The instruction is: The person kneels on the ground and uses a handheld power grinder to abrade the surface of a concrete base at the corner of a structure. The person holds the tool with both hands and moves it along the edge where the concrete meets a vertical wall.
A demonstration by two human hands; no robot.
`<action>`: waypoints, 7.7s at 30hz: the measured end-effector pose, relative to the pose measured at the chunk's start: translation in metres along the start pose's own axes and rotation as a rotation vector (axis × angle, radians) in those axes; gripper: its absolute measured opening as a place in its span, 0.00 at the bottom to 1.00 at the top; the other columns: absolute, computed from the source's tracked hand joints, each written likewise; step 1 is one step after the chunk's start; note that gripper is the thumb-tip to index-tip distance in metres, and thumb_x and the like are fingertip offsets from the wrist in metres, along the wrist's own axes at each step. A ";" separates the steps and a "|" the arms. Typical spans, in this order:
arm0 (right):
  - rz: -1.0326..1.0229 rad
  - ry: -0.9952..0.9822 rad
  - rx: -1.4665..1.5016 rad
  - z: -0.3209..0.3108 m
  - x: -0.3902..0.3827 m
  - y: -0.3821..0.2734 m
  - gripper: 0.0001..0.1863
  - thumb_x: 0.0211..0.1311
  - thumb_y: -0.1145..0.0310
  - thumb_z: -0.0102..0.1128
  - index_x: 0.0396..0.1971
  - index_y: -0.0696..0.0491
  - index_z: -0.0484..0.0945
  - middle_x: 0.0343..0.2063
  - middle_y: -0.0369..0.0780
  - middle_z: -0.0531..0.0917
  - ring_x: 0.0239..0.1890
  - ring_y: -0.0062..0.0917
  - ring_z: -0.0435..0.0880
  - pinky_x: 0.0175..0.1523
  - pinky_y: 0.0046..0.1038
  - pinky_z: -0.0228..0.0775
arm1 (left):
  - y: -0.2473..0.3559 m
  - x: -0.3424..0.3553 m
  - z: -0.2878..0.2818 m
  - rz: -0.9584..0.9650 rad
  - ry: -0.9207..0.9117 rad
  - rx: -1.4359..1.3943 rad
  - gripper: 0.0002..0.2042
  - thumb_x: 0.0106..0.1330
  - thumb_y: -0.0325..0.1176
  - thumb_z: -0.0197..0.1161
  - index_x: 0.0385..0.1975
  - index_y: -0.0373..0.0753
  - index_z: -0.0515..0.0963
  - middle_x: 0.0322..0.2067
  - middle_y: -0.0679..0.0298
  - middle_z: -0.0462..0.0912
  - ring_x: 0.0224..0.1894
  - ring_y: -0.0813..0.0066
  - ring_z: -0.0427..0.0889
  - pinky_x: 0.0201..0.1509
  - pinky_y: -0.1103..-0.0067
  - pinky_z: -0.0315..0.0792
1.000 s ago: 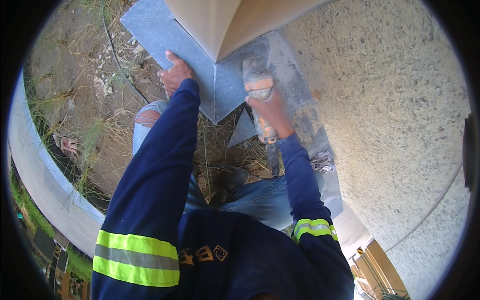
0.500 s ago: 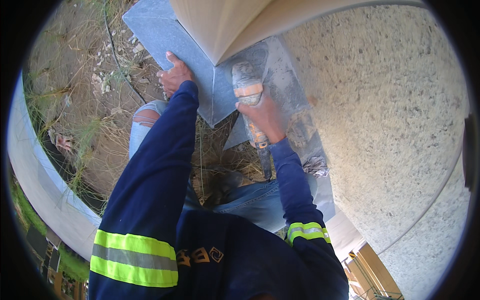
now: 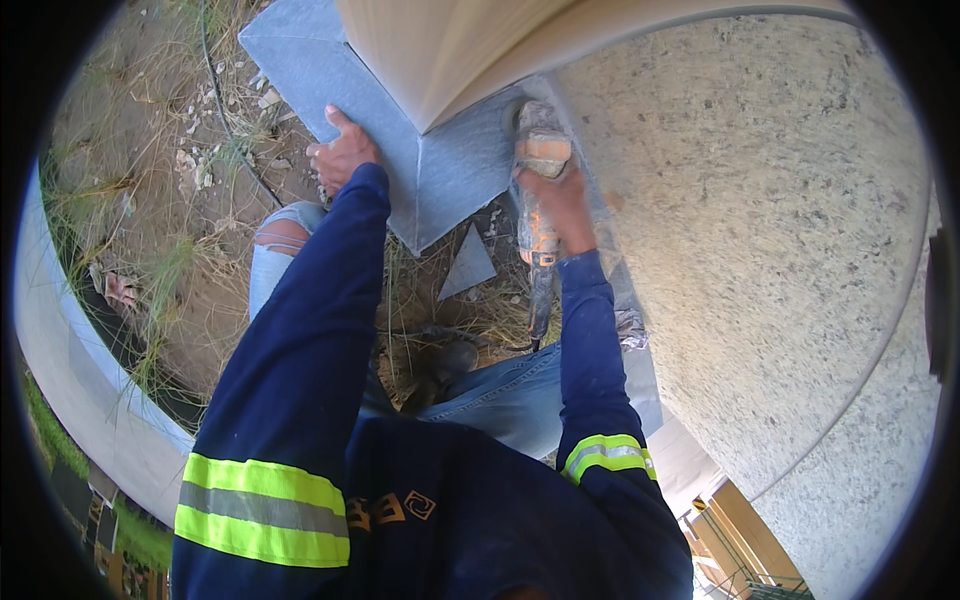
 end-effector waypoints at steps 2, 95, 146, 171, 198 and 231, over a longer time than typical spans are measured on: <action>-0.019 -0.006 -0.080 0.008 -0.002 0.006 0.40 0.49 0.56 0.79 0.57 0.65 0.73 0.46 0.52 0.86 0.47 0.39 0.88 0.53 0.38 0.79 | -0.001 0.002 0.003 0.001 0.012 0.011 0.47 0.68 0.74 0.49 0.55 0.24 0.75 0.49 0.38 0.84 0.52 0.39 0.84 0.59 0.52 0.74; -0.026 0.054 0.060 0.003 0.005 -0.002 0.36 0.49 0.62 0.79 0.55 0.64 0.75 0.45 0.49 0.87 0.46 0.34 0.88 0.51 0.34 0.79 | -0.004 0.007 0.004 -0.001 -0.045 -0.014 0.48 0.67 0.75 0.49 0.57 0.25 0.75 0.51 0.38 0.83 0.55 0.39 0.83 0.60 0.53 0.74; -0.004 0.022 0.080 0.007 0.018 -0.003 0.36 0.49 0.64 0.80 0.58 0.63 0.75 0.47 0.47 0.87 0.48 0.31 0.87 0.54 0.32 0.78 | -0.006 0.009 0.005 0.020 -0.037 -0.015 0.48 0.67 0.75 0.48 0.56 0.24 0.76 0.51 0.38 0.83 0.54 0.39 0.84 0.59 0.54 0.75; 0.049 -0.050 0.053 0.012 -0.030 -0.001 0.35 0.50 0.64 0.80 0.56 0.61 0.75 0.47 0.46 0.86 0.47 0.34 0.87 0.52 0.34 0.79 | -0.008 0.012 0.005 0.026 0.016 -0.036 0.47 0.66 0.74 0.51 0.53 0.23 0.77 0.48 0.37 0.84 0.52 0.37 0.84 0.57 0.52 0.75; 0.031 0.055 0.042 -0.007 -0.001 0.017 0.38 0.50 0.62 0.80 0.57 0.65 0.73 0.49 0.51 0.86 0.51 0.37 0.86 0.57 0.35 0.77 | -0.008 0.010 0.008 0.029 0.034 -0.098 0.50 0.64 0.75 0.53 0.52 0.19 0.77 0.49 0.30 0.83 0.54 0.33 0.83 0.63 0.52 0.73; -0.055 0.021 0.003 -0.001 0.007 0.007 0.34 0.50 0.61 0.80 0.54 0.63 0.76 0.43 0.48 0.88 0.44 0.34 0.89 0.50 0.34 0.80 | -0.005 0.008 0.006 0.014 0.018 -0.049 0.46 0.66 0.73 0.54 0.53 0.23 0.77 0.46 0.37 0.84 0.52 0.37 0.84 0.58 0.51 0.74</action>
Point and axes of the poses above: each hand's wrist, its own x-axis towards the middle knuckle, its own z-axis out of the palm, y = z × x, the point moved 6 cm from there along x, towards the middle knuckle
